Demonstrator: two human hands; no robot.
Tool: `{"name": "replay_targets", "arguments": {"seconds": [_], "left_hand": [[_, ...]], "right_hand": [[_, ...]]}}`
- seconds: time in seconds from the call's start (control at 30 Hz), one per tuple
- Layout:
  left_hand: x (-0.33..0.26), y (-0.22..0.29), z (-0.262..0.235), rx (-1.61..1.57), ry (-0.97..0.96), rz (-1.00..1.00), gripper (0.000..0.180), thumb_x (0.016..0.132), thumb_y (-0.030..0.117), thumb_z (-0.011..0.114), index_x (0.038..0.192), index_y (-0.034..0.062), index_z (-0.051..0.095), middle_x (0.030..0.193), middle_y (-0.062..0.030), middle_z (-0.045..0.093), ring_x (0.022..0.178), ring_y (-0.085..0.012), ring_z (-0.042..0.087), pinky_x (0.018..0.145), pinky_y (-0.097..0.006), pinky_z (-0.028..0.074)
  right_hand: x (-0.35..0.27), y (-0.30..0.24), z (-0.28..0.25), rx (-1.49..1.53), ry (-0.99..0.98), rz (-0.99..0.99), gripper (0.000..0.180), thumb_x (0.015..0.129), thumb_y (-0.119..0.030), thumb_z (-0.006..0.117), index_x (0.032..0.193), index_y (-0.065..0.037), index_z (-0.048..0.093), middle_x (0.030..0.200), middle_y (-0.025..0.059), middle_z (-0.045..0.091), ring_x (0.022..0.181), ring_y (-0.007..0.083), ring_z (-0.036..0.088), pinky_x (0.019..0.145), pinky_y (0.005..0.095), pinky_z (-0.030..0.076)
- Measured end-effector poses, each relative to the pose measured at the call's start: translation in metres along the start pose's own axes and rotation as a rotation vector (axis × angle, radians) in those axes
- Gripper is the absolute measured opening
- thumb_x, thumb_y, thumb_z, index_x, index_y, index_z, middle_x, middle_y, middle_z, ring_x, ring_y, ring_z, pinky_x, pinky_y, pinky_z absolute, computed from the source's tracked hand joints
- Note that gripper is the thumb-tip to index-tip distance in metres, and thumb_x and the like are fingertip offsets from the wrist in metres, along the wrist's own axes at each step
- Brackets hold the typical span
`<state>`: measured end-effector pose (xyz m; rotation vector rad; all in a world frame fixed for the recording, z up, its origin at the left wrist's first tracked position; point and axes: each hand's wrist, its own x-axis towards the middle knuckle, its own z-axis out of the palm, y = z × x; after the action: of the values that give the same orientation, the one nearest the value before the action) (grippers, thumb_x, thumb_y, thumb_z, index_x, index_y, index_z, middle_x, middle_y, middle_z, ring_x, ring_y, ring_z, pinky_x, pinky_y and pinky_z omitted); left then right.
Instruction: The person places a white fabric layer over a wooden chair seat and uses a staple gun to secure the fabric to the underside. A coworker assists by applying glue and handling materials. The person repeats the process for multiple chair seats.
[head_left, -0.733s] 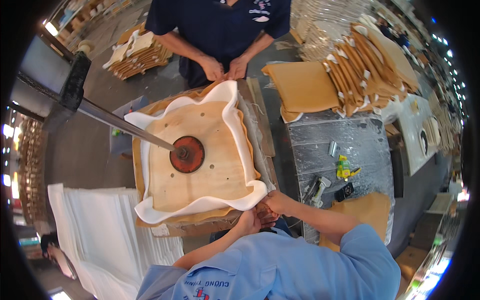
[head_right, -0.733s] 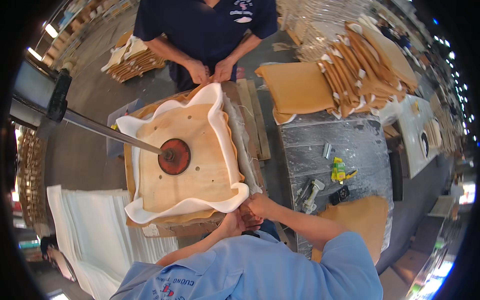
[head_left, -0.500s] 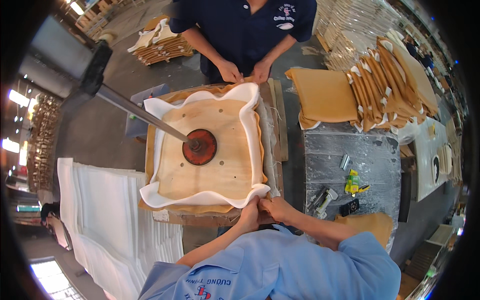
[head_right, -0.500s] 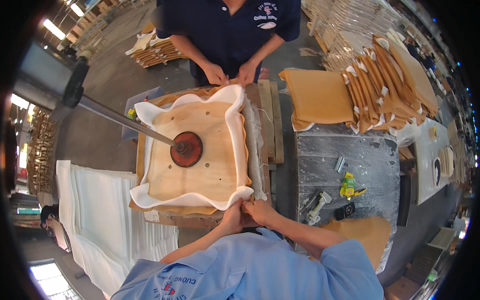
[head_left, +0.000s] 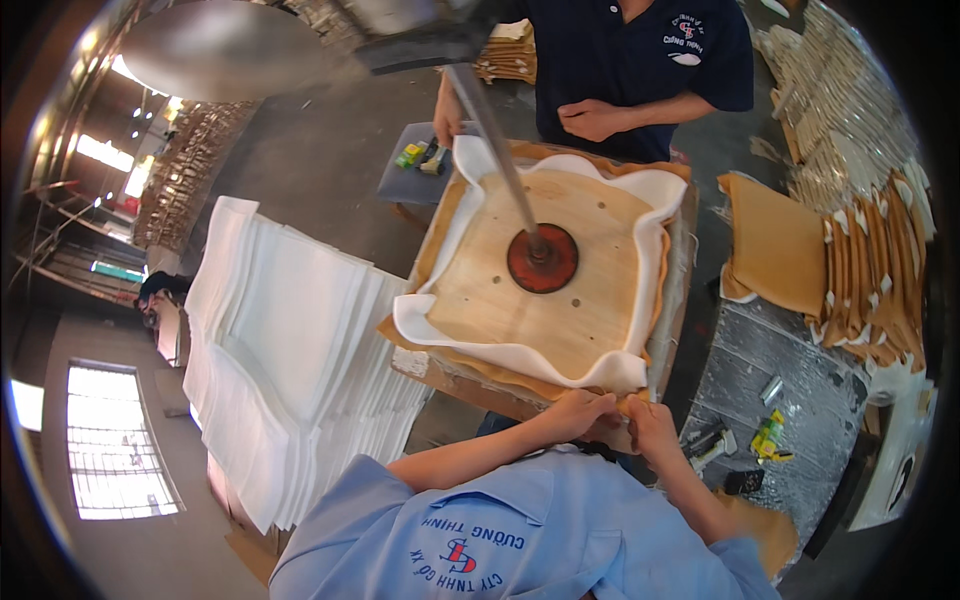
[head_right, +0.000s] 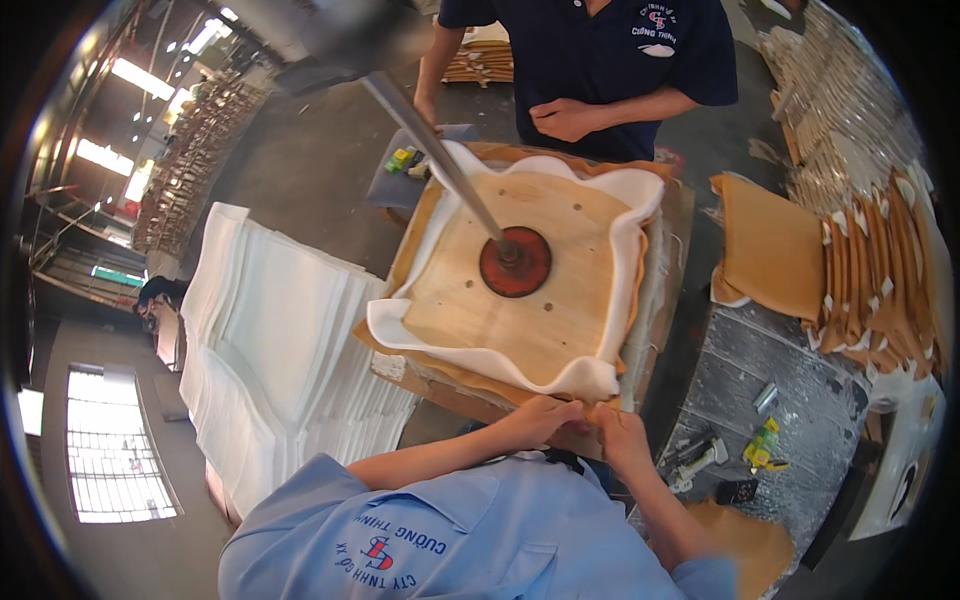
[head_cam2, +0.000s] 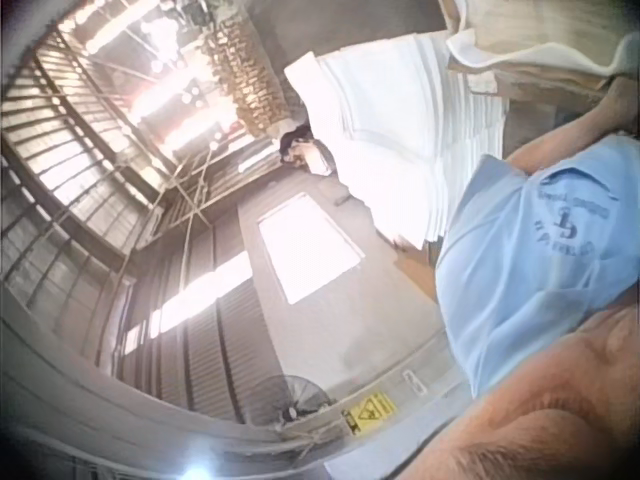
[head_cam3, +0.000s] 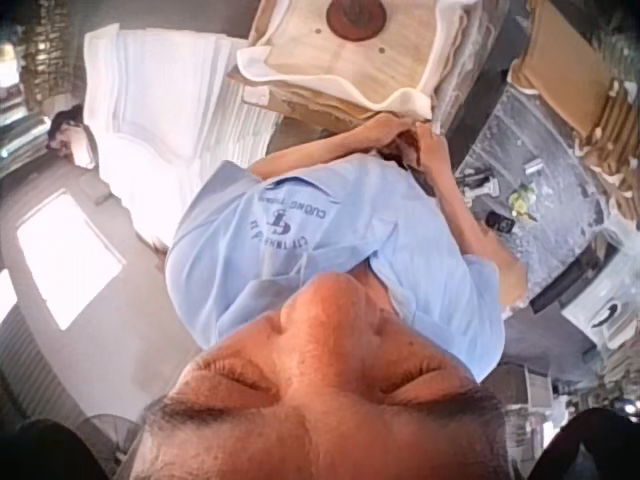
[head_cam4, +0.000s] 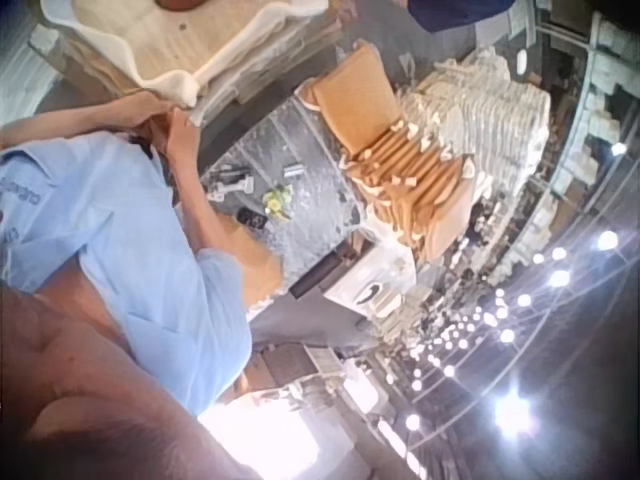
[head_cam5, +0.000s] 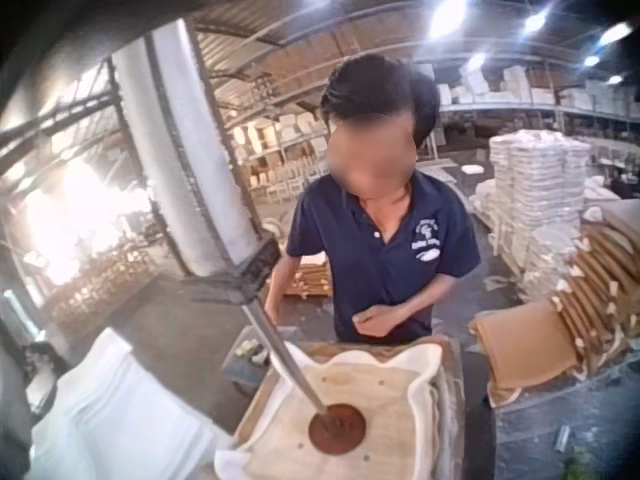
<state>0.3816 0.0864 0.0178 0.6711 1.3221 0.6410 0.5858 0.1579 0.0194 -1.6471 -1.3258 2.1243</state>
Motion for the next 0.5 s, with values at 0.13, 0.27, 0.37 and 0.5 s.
{"name": "replay_targets", "arguments": {"seconds": [0.13, 0.27, 0.37, 0.5], "left_hand": [[-0.108, 0.036, -0.123, 0.548, 0.577, 0.118, 0.032, 0.105, 0.034, 0.07, 0.106, 0.0042, 0.082, 0.095, -0.0179, 0.08, 0.086, -0.0296, 0.078, 0.082, -0.045, 0.061], [-0.168, -0.009, -0.29, 0.895, 1.094, 0.037, 0.041, 0.098, 0.032, 0.078, 0.127, 0.0036, 0.071, 0.112, -0.0224, 0.075, 0.11, -0.0384, 0.074, 0.096, -0.051, 0.057], [-0.153, -0.046, -0.35, 0.752, 0.615, -0.124, 0.05, 0.095, 0.037, 0.078, 0.128, 0.0, 0.072, 0.113, -0.0238, 0.077, 0.11, -0.038, 0.075, 0.098, -0.049, 0.058], [-0.099, -0.051, -0.385, 0.647, 0.17, -0.265, 0.05, 0.096, 0.04, 0.076, 0.121, -0.0041, 0.076, 0.095, -0.0211, 0.08, 0.086, -0.0287, 0.08, 0.076, -0.041, 0.063]], "right_hand": [[-0.001, 0.007, 0.005, 0.073, 0.129, -0.095, 0.048, 0.113, -0.039, 0.062, 0.078, -0.006, 0.065, 0.063, -0.0002, 0.055, 0.054, 0.0099, 0.054, 0.051, 0.0289, 0.045], [-0.008, 0.031, 0.034, 0.315, 0.258, -0.143, 0.042, 0.113, -0.039, 0.063, 0.087, -0.007, 0.064, 0.071, 0.0014, 0.06, 0.054, 0.0127, 0.058, 0.051, 0.0287, 0.051], [-0.017, 0.052, 0.092, 0.352, 0.207, -0.029, 0.032, 0.112, -0.035, 0.066, 0.098, -0.006, 0.069, 0.08, 0.0014, 0.065, 0.065, 0.012, 0.063, 0.058, 0.0291, 0.055], [0.022, 0.059, 0.233, 0.208, -0.074, 0.183, 0.039, 0.108, -0.036, 0.072, 0.13, -0.005, 0.075, 0.114, 0.0062, 0.076, 0.096, 0.0125, 0.069, 0.085, 0.0295, 0.057]]}}
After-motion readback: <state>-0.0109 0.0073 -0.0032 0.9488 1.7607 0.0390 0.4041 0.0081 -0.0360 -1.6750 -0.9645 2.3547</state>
